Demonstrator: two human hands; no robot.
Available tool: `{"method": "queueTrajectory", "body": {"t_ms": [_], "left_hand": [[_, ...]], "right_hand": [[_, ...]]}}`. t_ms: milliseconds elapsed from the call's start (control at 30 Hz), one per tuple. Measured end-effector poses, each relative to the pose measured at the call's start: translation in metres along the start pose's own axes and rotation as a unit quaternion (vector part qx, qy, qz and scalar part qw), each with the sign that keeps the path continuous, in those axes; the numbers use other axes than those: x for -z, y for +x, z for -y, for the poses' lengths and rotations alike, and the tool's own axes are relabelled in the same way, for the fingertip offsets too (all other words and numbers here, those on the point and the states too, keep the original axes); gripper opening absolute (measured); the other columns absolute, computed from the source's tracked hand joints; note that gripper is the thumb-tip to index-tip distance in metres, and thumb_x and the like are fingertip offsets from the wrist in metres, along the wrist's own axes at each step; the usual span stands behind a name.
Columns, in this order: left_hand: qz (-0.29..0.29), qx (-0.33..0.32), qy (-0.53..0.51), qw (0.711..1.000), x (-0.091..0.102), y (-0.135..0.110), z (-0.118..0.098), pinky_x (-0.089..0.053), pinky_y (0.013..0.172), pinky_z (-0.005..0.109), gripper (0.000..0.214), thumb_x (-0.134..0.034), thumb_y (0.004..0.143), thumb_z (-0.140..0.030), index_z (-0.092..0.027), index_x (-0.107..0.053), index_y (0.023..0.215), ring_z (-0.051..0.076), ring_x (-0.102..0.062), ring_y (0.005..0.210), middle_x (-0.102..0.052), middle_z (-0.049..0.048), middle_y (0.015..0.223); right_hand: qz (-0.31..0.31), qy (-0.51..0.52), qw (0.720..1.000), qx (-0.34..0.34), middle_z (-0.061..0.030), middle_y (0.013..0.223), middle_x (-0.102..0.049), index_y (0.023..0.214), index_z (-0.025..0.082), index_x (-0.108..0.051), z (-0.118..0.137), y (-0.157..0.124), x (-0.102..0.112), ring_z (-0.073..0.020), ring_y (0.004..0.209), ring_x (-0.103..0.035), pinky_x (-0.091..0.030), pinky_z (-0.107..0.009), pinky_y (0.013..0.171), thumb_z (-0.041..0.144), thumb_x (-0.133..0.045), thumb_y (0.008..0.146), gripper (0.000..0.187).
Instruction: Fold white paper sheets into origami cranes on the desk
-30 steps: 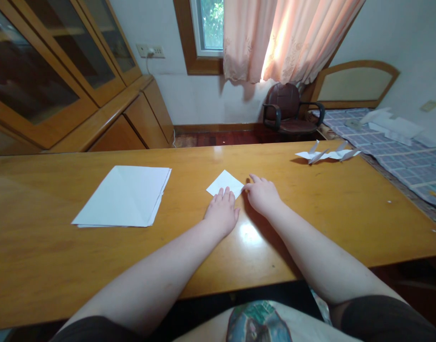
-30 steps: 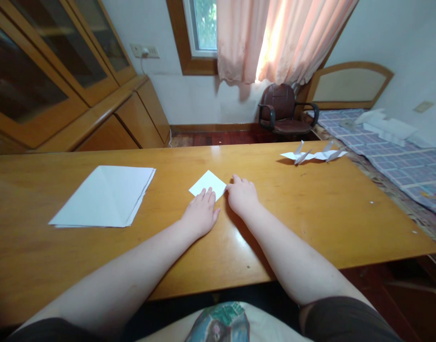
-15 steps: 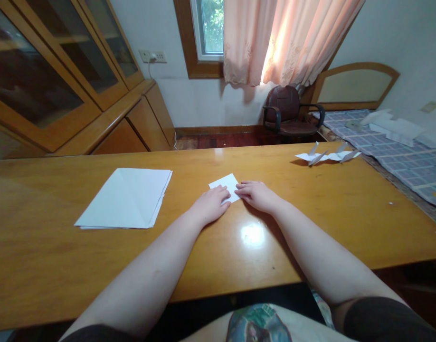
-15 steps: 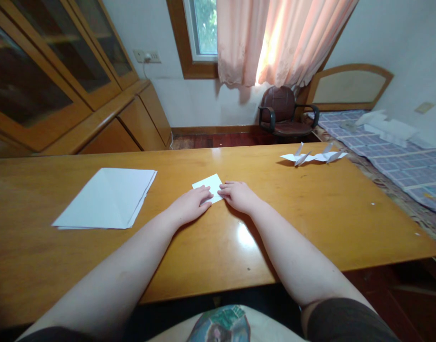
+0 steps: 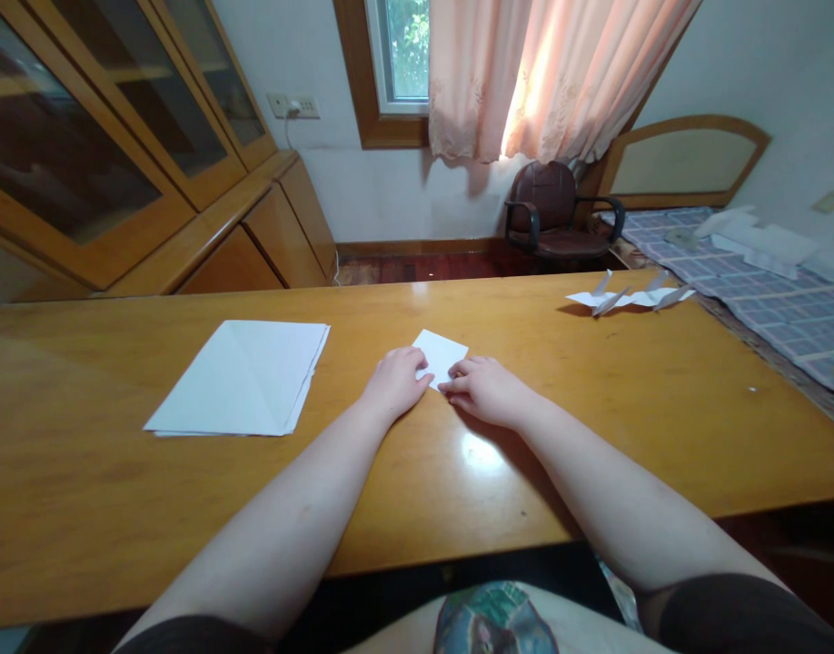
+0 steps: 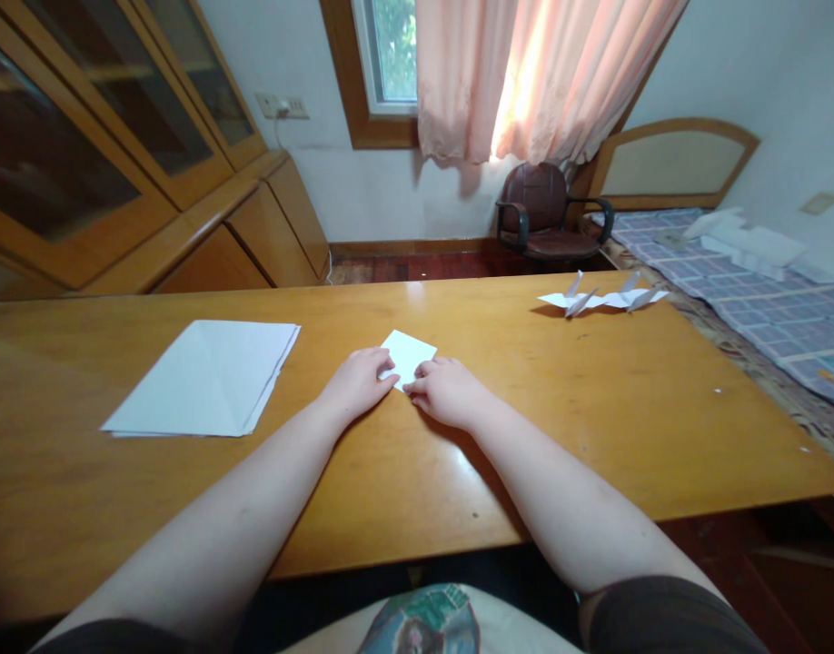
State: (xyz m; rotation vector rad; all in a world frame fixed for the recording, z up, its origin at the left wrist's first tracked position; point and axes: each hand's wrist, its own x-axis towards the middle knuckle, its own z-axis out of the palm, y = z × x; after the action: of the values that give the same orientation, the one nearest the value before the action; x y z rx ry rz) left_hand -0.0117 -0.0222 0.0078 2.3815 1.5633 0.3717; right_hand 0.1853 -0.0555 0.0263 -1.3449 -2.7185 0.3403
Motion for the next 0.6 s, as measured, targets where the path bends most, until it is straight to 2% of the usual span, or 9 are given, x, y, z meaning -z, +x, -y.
{"method": "queueTrajectory", "body": {"t_ms": [233,333,500,600], "left_hand": [[-0.017,-0.02,-0.003,1.0,-0.001,0.003,0.004,-0.044,0.087,0.034,0.017,-0.063,0.078,-0.035,-0.02,-0.063,0.085,0.022,-0.058,0.095,-0.066,0.0042,0.097],[-0.025,-0.031,-0.003,0.999,-0.003,0.004,0.006,-0.043,0.091,0.034,0.017,-0.062,0.079,-0.034,-0.02,-0.065,0.089,0.022,-0.058,0.098,-0.066,0.0043,0.101],[-0.025,-0.039,0.022,0.999,-0.008,0.006,0.012,-0.038,0.102,0.037,0.035,-0.059,0.081,-0.039,-0.021,-0.066,0.11,0.025,-0.053,0.114,-0.061,0.0082,0.123],[-0.012,-0.046,0.039,0.998,-0.009,0.007,0.014,-0.037,0.103,0.038,0.041,-0.057,0.083,-0.042,-0.022,-0.064,0.118,0.026,-0.051,0.117,-0.059,0.0092,0.127]], "right_hand": [[0.004,0.006,1.0,-0.004,-0.0064,0.11,-0.061,0.114,0.031,-0.067,0.0,-0.001,0.001,-0.0211,0.101,-0.051,-0.036,-0.035,0.088,0.035,-0.055,0.088,0.029],[-0.009,0.001,1.0,-0.013,-0.008,0.113,-0.06,0.119,0.027,-0.064,0.0,0.0,-0.001,-0.0223,0.104,-0.05,-0.036,-0.036,0.091,0.037,-0.057,0.087,0.034],[-0.021,0.005,1.0,-0.001,-0.008,0.109,-0.061,0.112,0.025,-0.067,-0.005,0.004,-0.004,-0.0223,0.101,-0.051,-0.038,-0.037,0.09,0.039,-0.056,0.088,0.03],[-0.032,0.005,0.999,0.01,-0.0075,0.099,-0.063,0.106,0.025,-0.07,-0.007,0.004,-0.005,-0.0215,0.093,-0.055,-0.041,-0.036,0.085,0.037,-0.058,0.087,0.026]]}}
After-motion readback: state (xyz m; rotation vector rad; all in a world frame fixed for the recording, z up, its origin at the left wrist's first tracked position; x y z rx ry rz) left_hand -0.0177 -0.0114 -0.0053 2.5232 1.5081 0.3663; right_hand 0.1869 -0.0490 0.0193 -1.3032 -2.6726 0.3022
